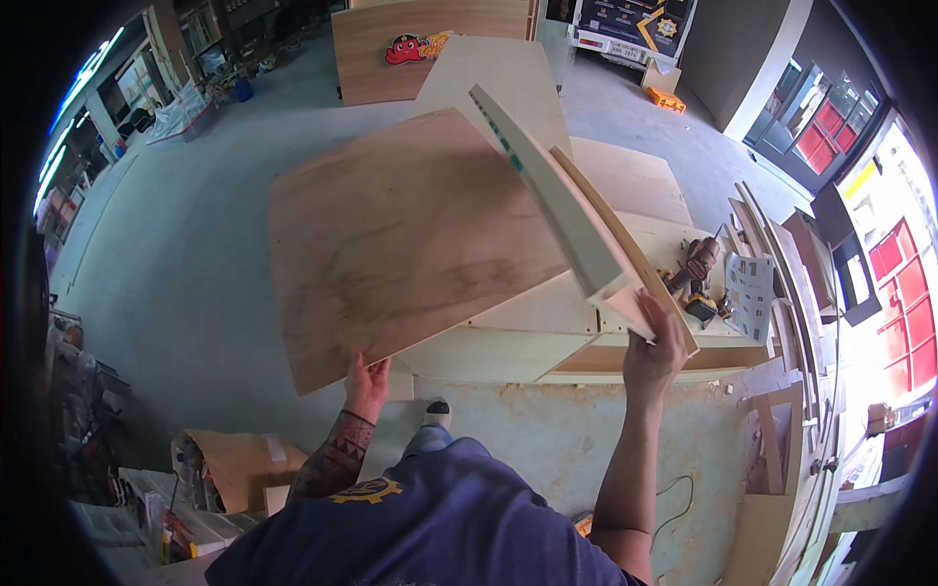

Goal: Assembling a wooden cabinet by aligning plywood panels and securing them with screws using a power drill.

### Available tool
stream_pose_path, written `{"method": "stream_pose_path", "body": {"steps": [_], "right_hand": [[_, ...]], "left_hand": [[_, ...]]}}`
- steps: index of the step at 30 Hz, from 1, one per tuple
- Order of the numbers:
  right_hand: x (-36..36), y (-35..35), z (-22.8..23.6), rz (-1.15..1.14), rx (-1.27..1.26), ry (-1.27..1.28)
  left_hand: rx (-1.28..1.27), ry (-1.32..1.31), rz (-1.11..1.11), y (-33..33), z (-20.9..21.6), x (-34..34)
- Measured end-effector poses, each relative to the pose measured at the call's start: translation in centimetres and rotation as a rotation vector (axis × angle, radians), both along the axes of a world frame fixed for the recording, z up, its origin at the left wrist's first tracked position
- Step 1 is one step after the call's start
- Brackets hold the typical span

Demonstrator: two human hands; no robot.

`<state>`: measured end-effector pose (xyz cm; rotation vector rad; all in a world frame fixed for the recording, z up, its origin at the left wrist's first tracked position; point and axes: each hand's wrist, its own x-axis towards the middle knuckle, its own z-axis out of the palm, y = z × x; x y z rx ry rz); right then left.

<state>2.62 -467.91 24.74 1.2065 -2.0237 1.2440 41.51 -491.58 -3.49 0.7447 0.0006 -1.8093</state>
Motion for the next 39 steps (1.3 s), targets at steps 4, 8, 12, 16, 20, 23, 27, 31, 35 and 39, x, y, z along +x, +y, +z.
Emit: {"method": "stream_pose_path", "body": {"steps": [4,8,12,16,20,23,27,31,35,39], "right_hand": [[0.9,-2.7,-0.2,0.051,0.168,0.091],[0.1,-4.1,-2.9,0.015,0.278,0.129],[0.2,-6.8,-5.4,0.033,0.336,0.155],[0.3,-7.6,-6.3,0.052,0.509,0.228],[1.5,-7.1,-7.6,0.073,0.597,0.301],[2.4,-6.9,-11.5,0.050,0.624,0.265],[5.8,-8.8,-17.8,0.139,0.612,0.153],[10.9,-12.6,-20.8,0.195,0.615,0.021],[11.4,-13.9,-16.8,0.264,0.680,-0.165],[6.2,-17.7,-14.9,0.606,-0.269,-1.588]], "left_hand": [[-0.198,-0.237,0.122,-6.0,-3.0,11.2],[-0.312,-0.250,0.122,-15.4,1.2,16.6],[-0.417,-0.356,0.165,-26.7,6.6,27.9],[-0.327,-0.553,0.204,-37.4,13.6,32.5],[-0.266,-0.632,0.211,-44.4,19.8,34.4],[-0.303,-0.660,0.207,-46.9,21.9,33.7],[-0.322,-0.648,0.199,-46.2,23.2,32.0],[-0.293,-0.642,0.174,-43.2,21.2,28.8],[-0.283,-0.586,0.150,-39.2,18.0,23.6],[-0.329,-0.508,0.099,-36.3,15.3,21.2]]}}
